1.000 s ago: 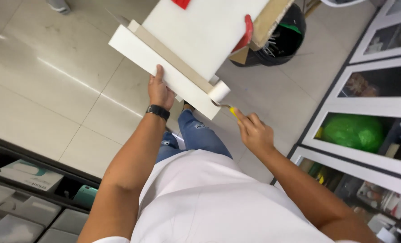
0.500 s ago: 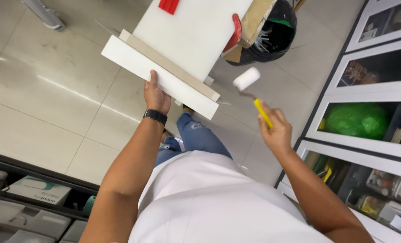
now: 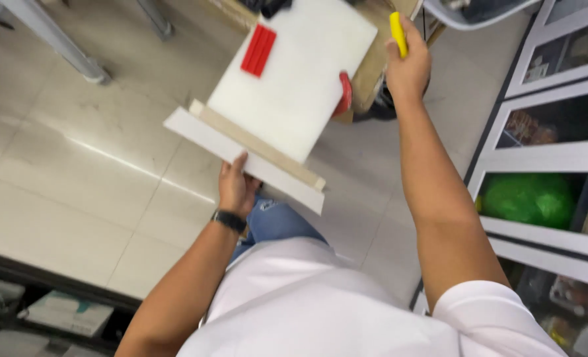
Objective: The person is preparing white material strips by applying red adhesive labels using a squeegee and applying a substance to the edges of white boards with a small roller.
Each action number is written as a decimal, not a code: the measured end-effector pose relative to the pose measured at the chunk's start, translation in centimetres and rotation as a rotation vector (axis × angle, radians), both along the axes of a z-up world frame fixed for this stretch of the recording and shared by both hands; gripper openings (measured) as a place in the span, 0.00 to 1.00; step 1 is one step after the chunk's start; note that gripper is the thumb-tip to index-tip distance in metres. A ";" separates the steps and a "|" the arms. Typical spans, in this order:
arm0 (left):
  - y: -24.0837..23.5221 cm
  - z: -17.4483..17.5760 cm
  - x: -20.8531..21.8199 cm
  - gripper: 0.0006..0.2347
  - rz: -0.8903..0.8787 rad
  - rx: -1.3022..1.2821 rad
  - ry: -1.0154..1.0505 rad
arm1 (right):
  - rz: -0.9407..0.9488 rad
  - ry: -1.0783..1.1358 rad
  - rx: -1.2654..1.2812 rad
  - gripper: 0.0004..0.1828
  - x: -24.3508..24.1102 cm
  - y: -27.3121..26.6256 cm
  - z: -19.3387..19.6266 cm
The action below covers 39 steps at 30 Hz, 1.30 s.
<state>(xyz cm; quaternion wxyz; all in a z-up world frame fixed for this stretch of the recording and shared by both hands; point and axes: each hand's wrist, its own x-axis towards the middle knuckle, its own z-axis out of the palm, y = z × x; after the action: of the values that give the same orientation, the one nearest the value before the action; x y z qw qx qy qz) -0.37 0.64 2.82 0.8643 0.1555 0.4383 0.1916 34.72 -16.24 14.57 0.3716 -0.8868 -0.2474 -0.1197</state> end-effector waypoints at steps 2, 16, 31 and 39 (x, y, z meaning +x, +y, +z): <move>1.4 3.9 0.6 0.10 -0.105 0.016 0.058 | -0.026 0.068 -0.012 0.24 7.2 3.4 -2.1; 10.9 12.3 2.5 0.27 -0.839 -0.110 0.364 | -0.402 0.085 -0.710 0.17 13.4 11.8 -1.6; 18.0 4.1 5.1 0.25 -1.908 1.599 -0.442 | -0.496 0.538 -0.397 0.36 -10.7 27.9 -12.0; 15.5 -1.5 7.5 0.07 -1.141 2.205 -0.900 | -0.442 0.189 0.104 0.39 -18.3 22.0 -3.4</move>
<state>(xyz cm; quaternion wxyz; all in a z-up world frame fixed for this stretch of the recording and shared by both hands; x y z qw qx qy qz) 7.15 16.11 1.30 0.3135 0.8578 -0.3969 0.0917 16.44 5.76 11.19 0.4033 -0.9062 -0.0051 -0.1270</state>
